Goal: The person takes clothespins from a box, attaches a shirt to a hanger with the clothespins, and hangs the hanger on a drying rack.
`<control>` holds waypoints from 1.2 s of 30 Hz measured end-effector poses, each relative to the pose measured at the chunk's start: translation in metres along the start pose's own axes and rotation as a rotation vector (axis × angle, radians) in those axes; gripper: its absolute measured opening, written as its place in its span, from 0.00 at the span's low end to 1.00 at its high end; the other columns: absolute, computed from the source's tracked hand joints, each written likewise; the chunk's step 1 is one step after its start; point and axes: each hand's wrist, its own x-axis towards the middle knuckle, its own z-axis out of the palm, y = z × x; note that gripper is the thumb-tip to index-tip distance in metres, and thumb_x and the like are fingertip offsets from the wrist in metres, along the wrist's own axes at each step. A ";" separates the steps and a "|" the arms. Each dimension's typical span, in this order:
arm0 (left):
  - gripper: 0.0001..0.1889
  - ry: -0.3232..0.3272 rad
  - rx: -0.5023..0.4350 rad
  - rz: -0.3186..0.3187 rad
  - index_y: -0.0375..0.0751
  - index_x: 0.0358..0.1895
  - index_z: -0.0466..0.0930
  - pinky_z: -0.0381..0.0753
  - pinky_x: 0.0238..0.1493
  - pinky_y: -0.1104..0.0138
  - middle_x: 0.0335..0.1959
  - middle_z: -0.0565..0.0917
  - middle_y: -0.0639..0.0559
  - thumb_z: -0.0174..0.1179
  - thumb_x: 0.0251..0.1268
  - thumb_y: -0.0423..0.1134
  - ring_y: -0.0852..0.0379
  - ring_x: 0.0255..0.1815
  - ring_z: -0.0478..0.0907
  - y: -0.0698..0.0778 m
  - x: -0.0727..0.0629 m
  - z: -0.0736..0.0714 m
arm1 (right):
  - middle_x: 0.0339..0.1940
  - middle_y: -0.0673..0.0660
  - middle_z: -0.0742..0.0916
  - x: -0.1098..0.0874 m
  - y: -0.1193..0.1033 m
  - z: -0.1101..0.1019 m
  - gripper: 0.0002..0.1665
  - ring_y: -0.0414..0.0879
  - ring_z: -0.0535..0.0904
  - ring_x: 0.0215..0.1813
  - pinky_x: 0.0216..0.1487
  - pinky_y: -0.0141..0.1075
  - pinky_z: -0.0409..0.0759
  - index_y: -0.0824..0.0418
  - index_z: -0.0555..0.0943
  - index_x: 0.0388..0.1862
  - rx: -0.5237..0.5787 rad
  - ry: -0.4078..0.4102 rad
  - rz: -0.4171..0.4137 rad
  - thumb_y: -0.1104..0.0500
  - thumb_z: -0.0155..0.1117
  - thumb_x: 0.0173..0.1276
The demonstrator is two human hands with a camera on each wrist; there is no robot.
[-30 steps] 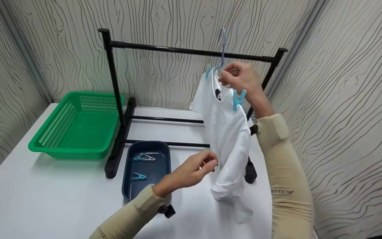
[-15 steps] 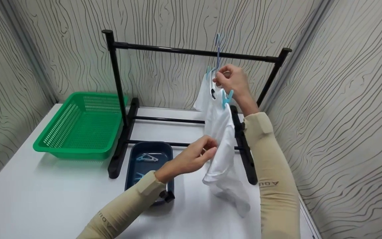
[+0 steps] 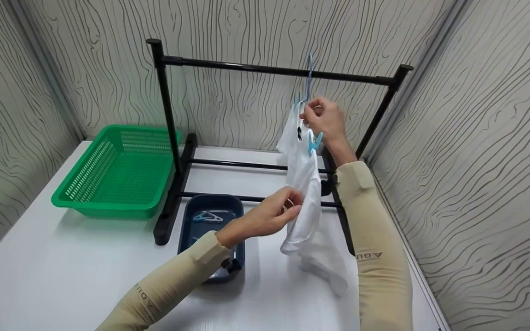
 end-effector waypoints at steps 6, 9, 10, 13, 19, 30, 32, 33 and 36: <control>0.10 -0.035 0.023 -0.018 0.41 0.53 0.70 0.74 0.48 0.81 0.52 0.76 0.49 0.48 0.76 0.41 0.65 0.49 0.77 -0.006 -0.001 0.000 | 0.38 0.54 0.89 -0.001 0.012 0.003 0.15 0.38 0.85 0.38 0.38 0.25 0.81 0.62 0.79 0.47 -0.033 0.005 0.004 0.52 0.58 0.73; 0.10 -0.048 0.047 -0.039 0.42 0.53 0.70 0.74 0.47 0.81 0.52 0.76 0.50 0.48 0.76 0.41 0.65 0.50 0.76 -0.010 -0.002 -0.002 | 0.38 0.54 0.89 0.000 0.016 0.005 0.17 0.36 0.84 0.37 0.37 0.24 0.81 0.63 0.79 0.48 -0.036 -0.010 0.002 0.51 0.59 0.73; 0.10 -0.051 0.055 -0.044 0.43 0.53 0.71 0.74 0.46 0.80 0.52 0.76 0.51 0.48 0.76 0.41 0.65 0.49 0.76 -0.011 -0.002 -0.003 | 0.37 0.54 0.90 0.000 0.018 0.006 0.17 0.36 0.84 0.37 0.37 0.24 0.81 0.64 0.79 0.47 -0.040 -0.012 0.002 0.51 0.59 0.73; 0.10 -0.058 0.062 -0.065 0.45 0.52 0.71 0.73 0.44 0.80 0.51 0.76 0.53 0.48 0.76 0.43 0.66 0.47 0.75 -0.015 0.000 -0.007 | 0.37 0.54 0.90 -0.001 0.021 0.007 0.17 0.35 0.84 0.36 0.36 0.24 0.81 0.65 0.79 0.47 -0.050 -0.018 0.007 0.51 0.59 0.72; 0.09 -0.058 0.083 -0.086 0.46 0.50 0.71 0.73 0.43 0.79 0.50 0.77 0.53 0.48 0.76 0.43 0.66 0.46 0.75 -0.016 0.001 -0.018 | 0.37 0.57 0.90 -0.002 0.023 0.012 0.16 0.38 0.84 0.35 0.33 0.25 0.80 0.63 0.80 0.46 -0.110 -0.050 -0.006 0.51 0.59 0.72; 0.08 -0.031 0.143 -0.049 0.44 0.49 0.72 0.74 0.42 0.77 0.46 0.78 0.52 0.47 0.77 0.42 0.63 0.43 0.75 -0.018 -0.005 -0.054 | 0.43 0.66 0.87 -0.005 0.016 0.002 0.19 0.38 0.82 0.33 0.30 0.26 0.79 0.63 0.77 0.53 -0.229 -0.163 -0.048 0.50 0.54 0.75; 0.08 -0.020 0.177 -0.039 0.44 0.48 0.72 0.73 0.42 0.75 0.45 0.78 0.52 0.46 0.77 0.42 0.62 0.43 0.75 -0.019 -0.008 -0.064 | 0.44 0.67 0.86 -0.008 0.016 -0.004 0.21 0.37 0.81 0.34 0.31 0.26 0.79 0.64 0.76 0.54 -0.238 -0.157 -0.047 0.49 0.53 0.76; 0.08 -0.016 0.194 -0.034 0.44 0.48 0.72 0.73 0.42 0.75 0.45 0.78 0.52 0.46 0.77 0.42 0.62 0.43 0.75 -0.020 -0.010 -0.071 | 0.44 0.66 0.85 -0.010 0.016 -0.008 0.22 0.36 0.80 0.34 0.31 0.26 0.79 0.64 0.76 0.55 -0.247 -0.146 -0.050 0.48 0.52 0.76; 0.08 -0.001 0.233 -0.006 0.42 0.48 0.73 0.74 0.44 0.71 0.44 0.79 0.50 0.46 0.77 0.40 0.59 0.43 0.75 -0.024 -0.014 -0.092 | 0.46 0.65 0.85 -0.015 0.017 -0.018 0.23 0.33 0.78 0.34 0.32 0.26 0.79 0.64 0.76 0.55 -0.265 -0.112 -0.052 0.47 0.51 0.77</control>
